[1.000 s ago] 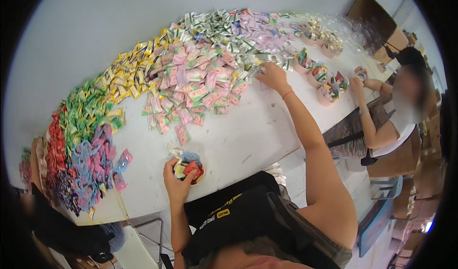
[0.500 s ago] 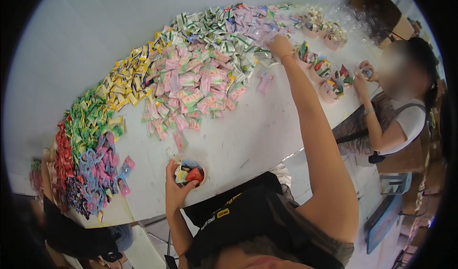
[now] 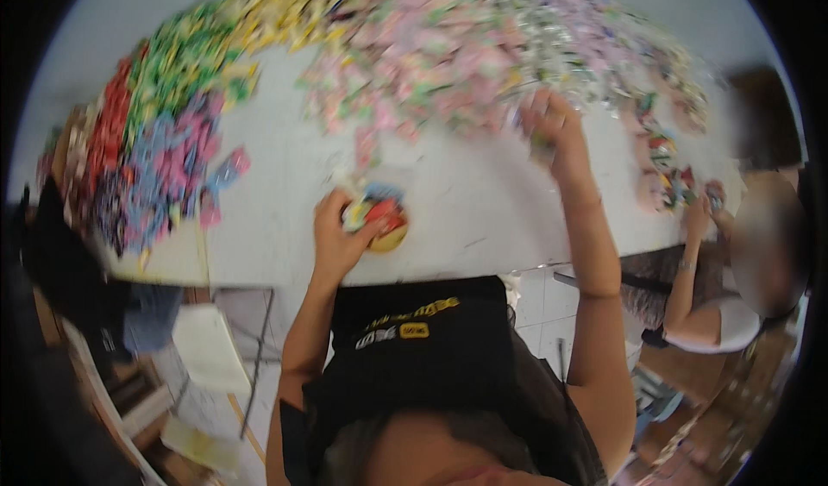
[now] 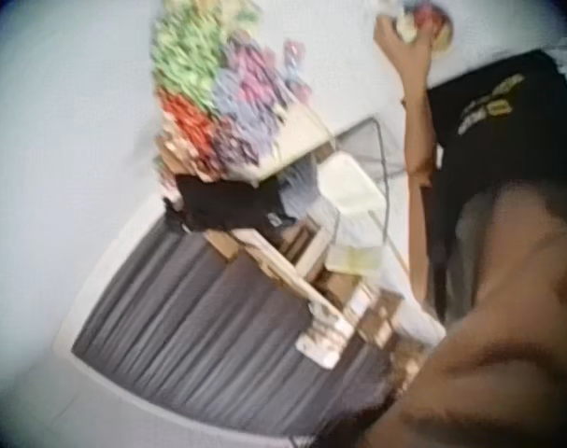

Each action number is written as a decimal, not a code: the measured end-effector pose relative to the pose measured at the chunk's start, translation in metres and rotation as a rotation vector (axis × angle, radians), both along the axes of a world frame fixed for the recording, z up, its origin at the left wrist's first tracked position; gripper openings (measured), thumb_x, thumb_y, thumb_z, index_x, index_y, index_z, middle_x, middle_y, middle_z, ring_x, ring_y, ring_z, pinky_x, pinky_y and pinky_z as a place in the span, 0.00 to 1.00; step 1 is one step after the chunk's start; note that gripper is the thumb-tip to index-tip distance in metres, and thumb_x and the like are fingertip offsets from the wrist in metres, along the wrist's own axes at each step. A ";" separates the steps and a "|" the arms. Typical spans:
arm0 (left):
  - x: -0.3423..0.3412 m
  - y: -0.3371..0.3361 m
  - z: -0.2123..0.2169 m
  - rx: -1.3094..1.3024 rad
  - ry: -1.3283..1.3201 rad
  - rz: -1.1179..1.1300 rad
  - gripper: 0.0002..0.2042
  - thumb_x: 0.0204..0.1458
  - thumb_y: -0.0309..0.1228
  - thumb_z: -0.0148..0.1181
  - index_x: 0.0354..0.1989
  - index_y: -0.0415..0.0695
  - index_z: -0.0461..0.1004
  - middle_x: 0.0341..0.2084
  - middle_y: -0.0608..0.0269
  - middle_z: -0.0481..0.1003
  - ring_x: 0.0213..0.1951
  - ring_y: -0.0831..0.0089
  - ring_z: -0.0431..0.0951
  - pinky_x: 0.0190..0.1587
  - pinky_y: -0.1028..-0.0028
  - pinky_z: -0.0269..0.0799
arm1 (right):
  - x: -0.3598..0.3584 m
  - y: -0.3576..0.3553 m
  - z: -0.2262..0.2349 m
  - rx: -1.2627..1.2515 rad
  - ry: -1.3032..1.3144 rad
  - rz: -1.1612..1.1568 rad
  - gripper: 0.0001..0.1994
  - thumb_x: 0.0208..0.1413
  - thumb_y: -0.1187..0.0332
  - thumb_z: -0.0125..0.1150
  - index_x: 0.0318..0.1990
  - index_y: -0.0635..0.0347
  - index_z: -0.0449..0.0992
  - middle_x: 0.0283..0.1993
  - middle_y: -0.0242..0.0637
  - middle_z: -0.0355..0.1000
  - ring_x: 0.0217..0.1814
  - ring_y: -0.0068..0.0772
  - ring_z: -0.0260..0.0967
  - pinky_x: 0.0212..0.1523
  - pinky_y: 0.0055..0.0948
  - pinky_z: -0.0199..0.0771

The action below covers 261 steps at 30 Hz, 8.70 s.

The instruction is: The person sorts small wrapped candies by color on a white table, picking them up and placing them into a small container. Another person works alongside at the same table, also sorting candies.

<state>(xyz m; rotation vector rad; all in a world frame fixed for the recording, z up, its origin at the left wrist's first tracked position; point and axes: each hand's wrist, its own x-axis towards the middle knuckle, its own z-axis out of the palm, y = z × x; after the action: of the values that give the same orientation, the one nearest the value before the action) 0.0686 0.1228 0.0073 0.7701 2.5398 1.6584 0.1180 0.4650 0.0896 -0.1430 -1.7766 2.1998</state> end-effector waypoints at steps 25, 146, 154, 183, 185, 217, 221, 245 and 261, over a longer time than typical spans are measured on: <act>0.002 0.002 0.023 -0.074 -0.034 -0.096 0.25 0.40 0.23 0.68 0.51 0.41 0.71 0.41 0.53 0.76 0.44 0.54 0.75 0.48 0.61 0.71 | 0.009 -0.181 -0.055 0.832 0.194 -0.216 0.21 0.44 0.59 0.78 0.31 0.58 0.67 0.25 0.34 0.64 0.26 0.37 0.66 0.24 0.33 0.67; 0.054 0.034 0.001 0.039 0.006 -0.141 0.12 0.54 0.26 0.61 0.47 0.42 0.76 0.54 0.54 0.76 0.55 0.59 0.73 0.59 0.64 0.64 | 0.023 0.063 -0.068 1.256 -0.087 -0.329 0.09 0.50 0.66 0.68 0.34 0.57 0.74 0.33 0.36 0.70 0.33 0.43 0.69 0.35 0.39 0.71; 0.053 0.035 0.002 0.059 0.016 -0.139 0.11 0.54 0.25 0.61 0.46 0.41 0.76 0.53 0.53 0.76 0.54 0.58 0.74 0.58 0.64 0.66 | -0.074 0.070 -0.043 1.602 -0.137 0.009 0.14 0.49 0.72 0.63 0.45 0.55 0.74 0.38 0.42 0.78 0.39 0.46 0.77 0.38 0.44 0.76; -0.075 0.046 0.006 -0.304 0.384 -0.065 0.56 0.33 0.57 0.77 0.73 0.55 0.53 0.74 0.44 0.38 0.72 0.32 0.35 0.65 0.29 0.34 | 0.002 0.034 -0.065 1.089 -0.085 -0.254 0.15 0.48 0.68 0.69 0.42 0.61 0.75 0.36 0.42 0.69 0.37 0.42 0.70 0.37 0.35 0.68; -0.094 0.077 -0.009 -0.320 0.394 -0.061 0.62 0.29 0.63 0.75 0.75 0.59 0.48 0.75 0.44 0.32 0.72 0.30 0.30 0.63 0.25 0.31 | -0.008 0.005 -0.071 0.988 -0.160 -0.348 0.19 0.48 0.60 0.70 0.39 0.61 0.69 0.36 0.44 0.70 0.39 0.48 0.72 0.39 0.42 0.71; -0.336 0.146 0.091 -0.499 0.233 0.316 0.56 0.35 0.69 0.67 0.74 0.59 0.53 0.73 0.42 0.43 0.73 0.35 0.38 0.67 0.35 0.42 | 0.009 -0.072 -0.064 0.399 0.032 -0.189 0.04 0.54 0.74 0.58 0.35 0.64 0.74 0.26 0.31 0.69 0.27 0.19 0.68 0.29 0.23 0.67; -0.410 0.167 0.079 -0.756 -0.121 0.390 0.65 0.26 0.80 0.61 0.76 0.63 0.44 0.75 0.45 0.36 0.73 0.34 0.31 0.63 0.25 0.37 | 0.012 -0.068 -0.085 0.519 0.047 -0.230 0.05 0.49 0.75 0.60 0.34 0.63 0.76 0.26 0.34 0.69 0.26 0.25 0.69 0.28 0.26 0.68; -0.381 0.007 0.006 -0.380 0.333 0.571 0.39 0.42 0.44 0.72 0.63 0.45 0.63 0.56 0.45 0.63 0.57 0.45 0.67 0.59 0.51 0.66 | 0.002 -0.075 -0.071 0.561 0.127 -0.142 0.08 0.47 0.72 0.64 0.36 0.60 0.76 0.25 0.38 0.70 0.24 0.33 0.70 0.27 0.30 0.70; -0.322 0.119 0.061 -0.995 0.400 0.197 0.10 0.45 0.43 0.68 0.37 0.63 0.86 0.41 0.60 0.77 0.52 0.55 0.72 0.58 0.50 0.55 | 0.005 -0.067 -0.076 0.523 0.122 -0.108 0.09 0.49 0.75 0.62 0.39 0.62 0.77 0.27 0.31 0.72 0.26 0.19 0.67 0.28 0.23 0.67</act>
<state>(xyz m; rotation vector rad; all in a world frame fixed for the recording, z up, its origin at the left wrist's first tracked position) -0.2537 0.2417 0.0686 0.7707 3.2142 0.0758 0.1231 0.3983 0.0134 0.0141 -2.1436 1.5699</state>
